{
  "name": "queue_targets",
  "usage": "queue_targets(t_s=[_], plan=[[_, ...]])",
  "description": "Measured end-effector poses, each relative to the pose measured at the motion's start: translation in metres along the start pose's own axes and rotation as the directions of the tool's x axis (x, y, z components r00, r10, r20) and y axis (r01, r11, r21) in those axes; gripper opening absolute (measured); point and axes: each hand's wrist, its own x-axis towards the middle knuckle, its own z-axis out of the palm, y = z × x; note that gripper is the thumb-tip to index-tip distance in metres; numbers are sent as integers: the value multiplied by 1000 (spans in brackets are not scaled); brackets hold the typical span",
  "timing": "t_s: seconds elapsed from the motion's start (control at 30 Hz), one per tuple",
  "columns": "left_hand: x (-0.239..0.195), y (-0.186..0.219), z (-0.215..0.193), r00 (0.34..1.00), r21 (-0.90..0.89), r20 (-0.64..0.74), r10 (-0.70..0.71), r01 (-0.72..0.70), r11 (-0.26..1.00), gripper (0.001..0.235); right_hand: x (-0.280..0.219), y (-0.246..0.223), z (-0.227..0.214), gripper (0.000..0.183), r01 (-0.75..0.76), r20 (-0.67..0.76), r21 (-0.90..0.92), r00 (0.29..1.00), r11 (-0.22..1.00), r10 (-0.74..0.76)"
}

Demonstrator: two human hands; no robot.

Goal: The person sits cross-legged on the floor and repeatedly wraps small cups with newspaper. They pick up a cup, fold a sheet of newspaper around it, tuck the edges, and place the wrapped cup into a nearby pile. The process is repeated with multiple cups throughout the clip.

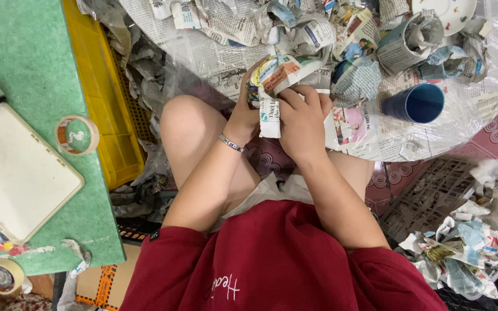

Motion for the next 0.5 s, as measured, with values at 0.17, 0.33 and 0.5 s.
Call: queue_targets(t_s=[0.17,0.33,0.5], plan=[[0,-8,-8,998,-93,-59,-30,24,995,86,4,-3,-8,24,104,75,-97,992,990,-97],[-5,-10,-18,965,-406,-173,-197,112,907,64,-24,2,-7,31,231,-104,12,968,973,-229],[-7,-8,-36,974,-580,-50,-221,152,800,63,-57,17,23,46,-191,-191,567,916,802,353]])
